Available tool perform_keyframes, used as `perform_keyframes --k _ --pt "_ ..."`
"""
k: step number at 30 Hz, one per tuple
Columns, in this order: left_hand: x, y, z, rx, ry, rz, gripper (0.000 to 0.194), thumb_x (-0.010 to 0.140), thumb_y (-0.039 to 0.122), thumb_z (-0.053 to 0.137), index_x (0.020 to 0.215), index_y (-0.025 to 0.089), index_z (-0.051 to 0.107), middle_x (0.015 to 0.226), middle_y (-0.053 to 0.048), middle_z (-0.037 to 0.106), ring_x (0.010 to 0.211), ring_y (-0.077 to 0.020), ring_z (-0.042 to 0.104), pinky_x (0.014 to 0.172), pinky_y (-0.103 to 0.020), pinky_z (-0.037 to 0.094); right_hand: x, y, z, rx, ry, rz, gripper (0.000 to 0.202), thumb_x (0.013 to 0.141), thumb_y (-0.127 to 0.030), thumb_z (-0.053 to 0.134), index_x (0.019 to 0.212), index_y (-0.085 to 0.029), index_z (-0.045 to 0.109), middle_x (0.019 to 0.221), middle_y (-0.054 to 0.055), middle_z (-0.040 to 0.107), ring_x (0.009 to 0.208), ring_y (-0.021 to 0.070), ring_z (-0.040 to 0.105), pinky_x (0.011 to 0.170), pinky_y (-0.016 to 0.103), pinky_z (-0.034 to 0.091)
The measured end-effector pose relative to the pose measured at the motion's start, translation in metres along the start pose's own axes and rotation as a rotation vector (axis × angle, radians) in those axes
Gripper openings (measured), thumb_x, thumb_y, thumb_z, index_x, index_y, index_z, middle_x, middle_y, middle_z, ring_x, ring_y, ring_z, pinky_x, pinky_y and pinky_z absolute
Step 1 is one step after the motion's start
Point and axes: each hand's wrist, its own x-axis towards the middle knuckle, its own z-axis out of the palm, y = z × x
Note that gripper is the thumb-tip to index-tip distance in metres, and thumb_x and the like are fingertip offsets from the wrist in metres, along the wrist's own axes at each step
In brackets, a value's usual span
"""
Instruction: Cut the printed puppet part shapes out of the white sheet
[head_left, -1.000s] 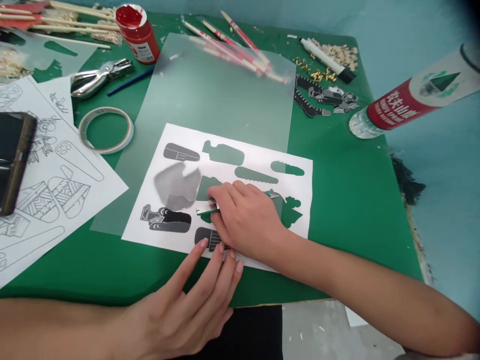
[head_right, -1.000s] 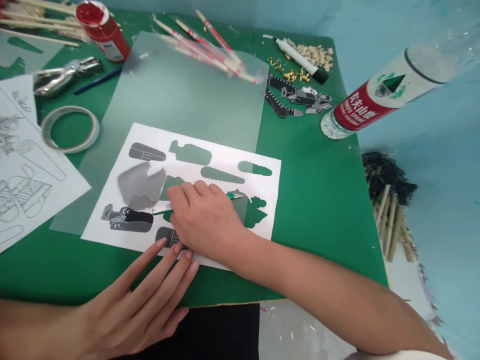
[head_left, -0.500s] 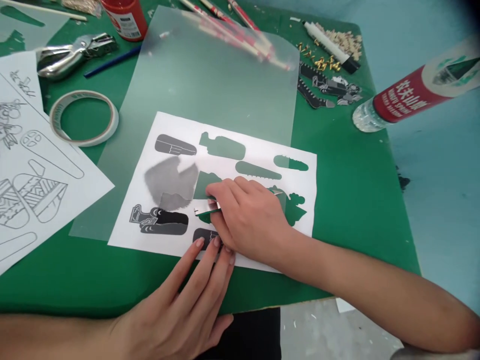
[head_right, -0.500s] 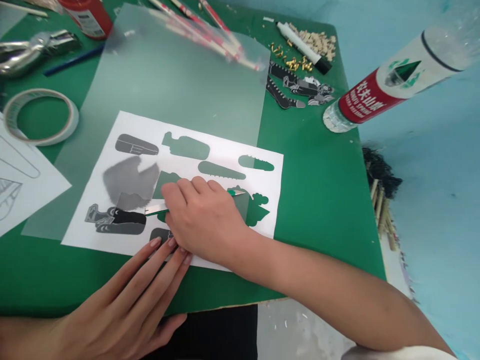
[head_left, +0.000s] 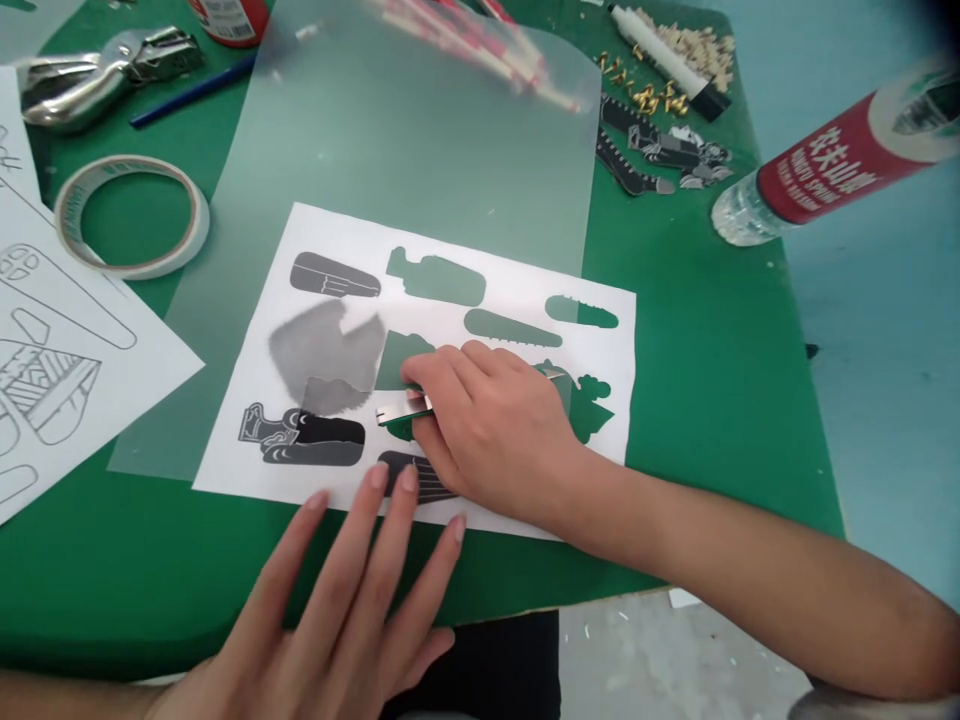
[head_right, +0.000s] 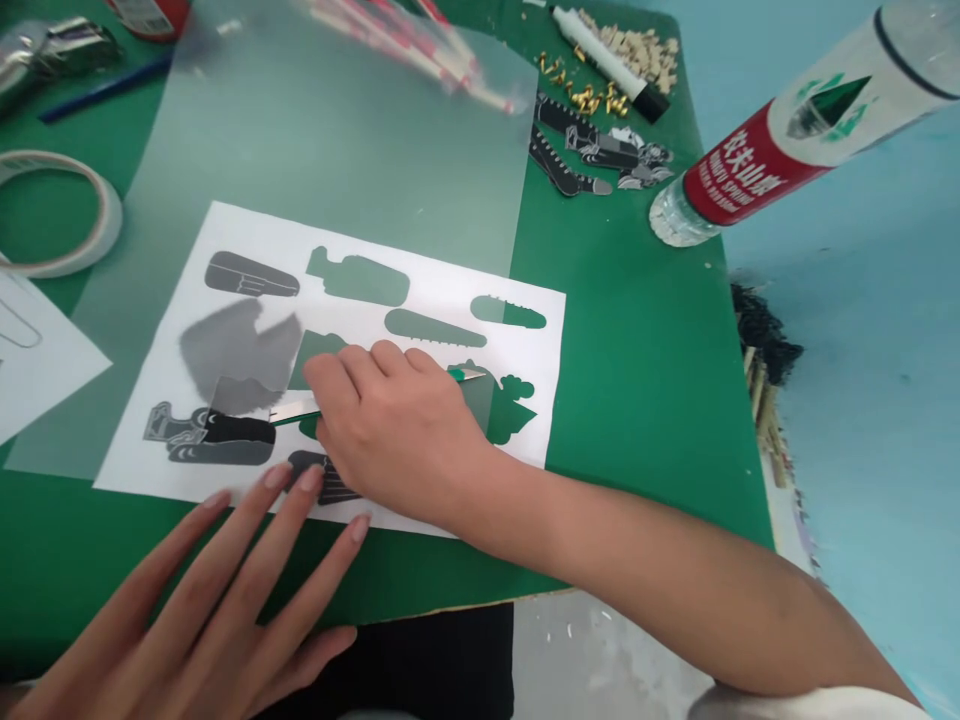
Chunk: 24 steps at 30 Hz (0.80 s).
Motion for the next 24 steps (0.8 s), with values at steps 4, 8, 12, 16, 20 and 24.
perform_keyframes --k 4,8,12,16,20,24 --pt "-0.006 0.005 0.003 0.038 -0.063 -0.043 0.092 0.099 0.076 0.05 0.161 0.007 0.048 0.149 -0.03 0.061 0.153 -0.0556 0.041 0.128 -0.069 0.029 0.0 0.0 0.0 0.0 0.001 -0.005 0.013 0.098 -0.013 0.051 0.101 -0.015 0.064 0.08 0.001 0.064 0.072 0.0201 0.053 0.065 0.035 0.042" --pt "-0.002 0.005 0.005 0.054 -0.055 -0.044 0.092 0.102 0.074 0.046 0.162 0.005 0.045 0.145 -0.031 0.065 0.144 -0.054 0.054 0.125 -0.065 0.035 0.0 0.0 0.0 -0.003 -0.008 -0.004 0.014 0.098 -0.012 0.051 0.101 -0.015 0.064 0.082 0.002 0.066 0.073 0.0205 0.054 0.065 0.035 0.042" --pt "0.003 0.005 0.004 0.071 -0.061 -0.034 0.089 0.105 0.071 0.041 0.162 0.003 0.044 0.144 -0.032 0.065 0.136 -0.0513 0.062 0.123 -0.063 0.037 0.0 0.0 0.0 -0.013 -0.008 -0.01 0.016 0.099 -0.012 0.05 0.101 -0.015 0.065 0.084 0.003 0.069 0.073 0.0206 0.055 0.066 0.035 0.042" --pt "0.006 0.005 -0.001 0.081 -0.079 -0.055 0.086 0.108 0.068 0.035 0.164 0.003 0.039 0.143 -0.031 0.066 0.134 -0.049 0.065 0.117 -0.059 0.043 0.0 0.0 -0.001 -0.016 -0.012 -0.01 0.016 0.097 -0.01 0.051 0.101 -0.014 0.066 0.083 0.003 0.069 0.072 0.0201 0.055 0.066 0.035 0.041" --pt "0.008 0.005 -0.003 0.086 -0.122 -0.066 0.085 0.109 0.067 0.035 0.165 0.004 0.037 0.144 -0.031 0.065 0.136 -0.0485 0.064 0.114 -0.058 0.046 0.0 0.0 -0.001 -0.017 -0.021 -0.002 0.015 0.097 -0.011 0.051 0.101 -0.014 0.066 0.083 0.003 0.069 0.073 0.0203 0.056 0.066 0.036 0.042" --pt "0.005 0.005 0.002 0.078 -0.077 -0.053 0.086 0.107 0.07 0.038 0.166 0.009 0.037 0.141 -0.03 0.068 0.133 -0.0486 0.066 0.119 -0.06 0.041 0.0 0.0 -0.001 -0.002 -0.016 -0.005 0.016 0.098 -0.011 0.05 0.101 -0.014 0.065 0.084 0.003 0.069 0.072 0.0203 0.056 0.065 0.036 0.043"
